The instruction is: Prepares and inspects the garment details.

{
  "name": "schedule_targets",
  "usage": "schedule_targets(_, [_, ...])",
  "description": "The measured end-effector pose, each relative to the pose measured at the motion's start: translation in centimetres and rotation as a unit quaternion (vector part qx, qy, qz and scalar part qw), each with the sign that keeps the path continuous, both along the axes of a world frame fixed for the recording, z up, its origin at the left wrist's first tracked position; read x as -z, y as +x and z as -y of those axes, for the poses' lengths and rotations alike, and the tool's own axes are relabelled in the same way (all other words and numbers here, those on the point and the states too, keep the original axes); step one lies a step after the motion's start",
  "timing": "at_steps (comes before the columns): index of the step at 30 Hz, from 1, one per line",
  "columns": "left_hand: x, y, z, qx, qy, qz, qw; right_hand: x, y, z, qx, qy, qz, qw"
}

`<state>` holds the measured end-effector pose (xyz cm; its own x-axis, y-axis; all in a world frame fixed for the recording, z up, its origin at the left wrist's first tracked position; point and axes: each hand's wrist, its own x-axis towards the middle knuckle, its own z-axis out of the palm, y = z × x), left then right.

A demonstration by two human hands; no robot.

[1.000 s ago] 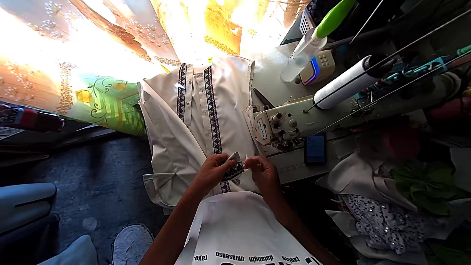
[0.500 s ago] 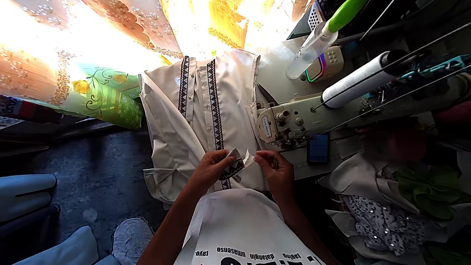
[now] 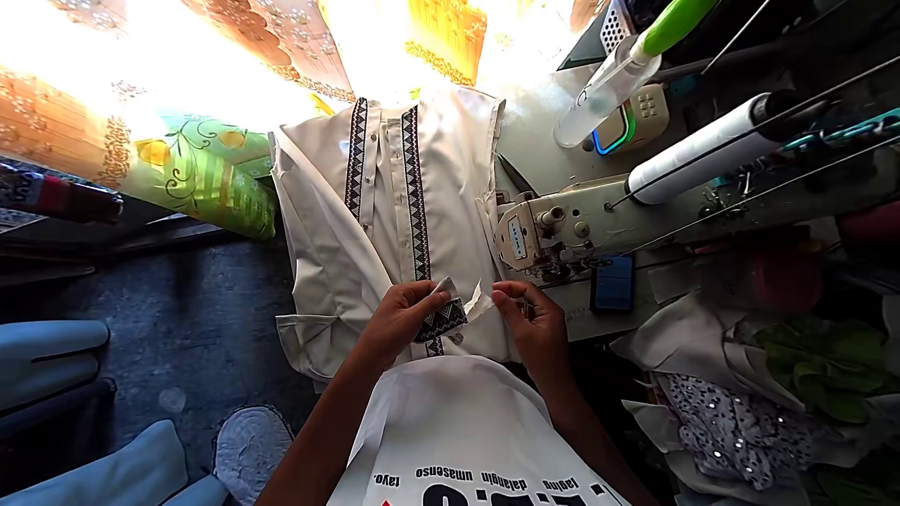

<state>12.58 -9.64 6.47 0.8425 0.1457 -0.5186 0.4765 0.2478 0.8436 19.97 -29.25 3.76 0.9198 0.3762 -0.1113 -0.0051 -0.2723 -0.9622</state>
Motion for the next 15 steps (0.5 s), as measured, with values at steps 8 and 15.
schedule_targets(8, [-0.7,0.2,0.1,-0.001,-0.010,0.016,1.000,-0.5,-0.6,-1.7,-0.107,0.069,0.045,0.991])
schedule_targets(15, [-0.8,0.3,0.2,0.001,-0.017,0.018,1.000,-0.4,-0.1,-1.7,-0.157,0.035,0.171,0.972])
